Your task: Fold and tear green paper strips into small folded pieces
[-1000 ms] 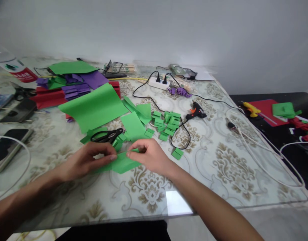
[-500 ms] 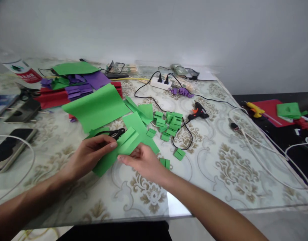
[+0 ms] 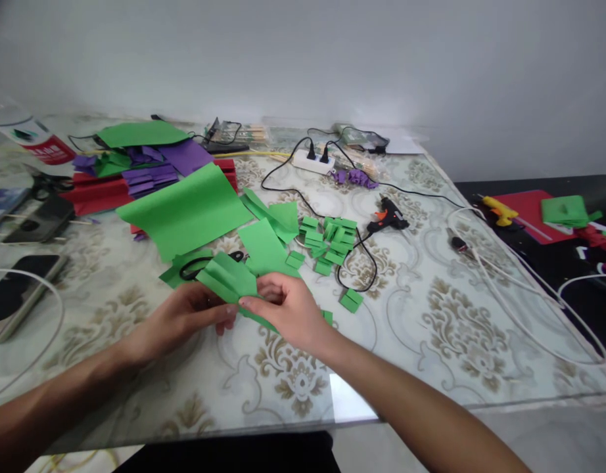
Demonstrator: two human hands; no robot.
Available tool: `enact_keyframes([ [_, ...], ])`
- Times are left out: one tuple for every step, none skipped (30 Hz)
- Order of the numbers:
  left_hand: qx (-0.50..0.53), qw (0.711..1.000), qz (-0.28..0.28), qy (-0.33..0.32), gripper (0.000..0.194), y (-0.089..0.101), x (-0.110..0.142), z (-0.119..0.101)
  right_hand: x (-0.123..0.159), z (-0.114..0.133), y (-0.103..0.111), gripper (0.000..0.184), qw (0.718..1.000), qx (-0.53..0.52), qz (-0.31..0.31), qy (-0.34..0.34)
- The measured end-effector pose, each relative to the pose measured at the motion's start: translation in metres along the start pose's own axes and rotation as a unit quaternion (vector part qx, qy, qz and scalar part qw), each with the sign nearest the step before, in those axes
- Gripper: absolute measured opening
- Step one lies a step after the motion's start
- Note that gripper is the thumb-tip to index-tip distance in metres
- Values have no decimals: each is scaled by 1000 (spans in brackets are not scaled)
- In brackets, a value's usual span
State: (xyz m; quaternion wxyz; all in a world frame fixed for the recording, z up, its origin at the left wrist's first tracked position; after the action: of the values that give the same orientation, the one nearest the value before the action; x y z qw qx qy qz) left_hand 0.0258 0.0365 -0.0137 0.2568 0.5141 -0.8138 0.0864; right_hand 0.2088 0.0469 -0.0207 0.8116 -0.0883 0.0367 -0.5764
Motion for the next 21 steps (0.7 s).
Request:
enact_keyframes([
  [7,1000,-5,-3,26,0,0,-1,0,0,0,42,1000,5,1,0],
  [11,1000,-4,-4,26,0,0,-1,0,0,1,41,1000,10,-1,0],
  [12,1000,0,-3,26,0,0,-1,0,1,1,40,1000,16,-5,1],
  [13,1000,4,-2,27,0,0,-2,0,2,2,39,1000,21,-7,4],
  [16,1000,4,-3,26,1,1,-3,0,3,2,38,1000,24,-8,10],
  [22,1000,-5,-7,24,3,2,-3,0,3,3,37,1000,24,-6,16],
  [33,999,-24,-14,22,6,2,-5,0,3,3,36,1000,23,1,20],
  [44,997,-49,-28,22,11,3,-7,1,3,2,34,999,22,13,21],
  [49,995,-77,-44,23,15,5,-9,1,2,2,33,999,22,28,19],
  [45,992,-97,-59,24,19,6,-10,2,1,1,33,999,24,43,14],
  [35,991,-106,-70,25,22,6,-12,3,0,1,32,998,29,56,9],
  [20,992,-101,-74,25,23,6,-13,4,-1,1,32,997,36,65,5],
  [5,994,-85,-71,25,23,6,-13,4,-1,1,31,997,44,71,4],
  [-7,996,-66,-62,25,23,5,-12,5,-1,1,31,996,52,74,5],
  [-13,997,-51,-52,26,22,4,-10,5,0,1,30,995,60,77,6],
  [-15,998,-44,-43,27,22,4,-9,6,1,0,29,995,65,79,6],
  [-16,998,-46,-38,27,22,3,-7,6,3,0,29,995,69,78,8],
  [-14,998,-52,-35,27,23,2,-6,6,4,0,28,995,71,76,9],
  [-11,998,-57,-35,26,23,2,-6,6,6,-1,27,995,72,72,13],
  [-6,998,-59,-38,25,23,1,-6,6,8,0,25,995,75,67,19],
  [0,997,-58,-41,23,23,1,-6,6,10,0,24,995,78,63,24],
])
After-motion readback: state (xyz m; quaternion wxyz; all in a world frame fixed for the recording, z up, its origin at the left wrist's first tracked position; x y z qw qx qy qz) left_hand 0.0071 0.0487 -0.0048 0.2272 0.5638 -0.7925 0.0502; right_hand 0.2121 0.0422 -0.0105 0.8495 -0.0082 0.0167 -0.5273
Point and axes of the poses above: each hand's wrist, its own x-axis away from the middle knuckle, its own y-axis out of the back of the hand, z = x × y, the point moved 4 cm from there along -x, towards the middle knuckle, and after that the axes turned 14 degrees about y, right-handed, at the moved point
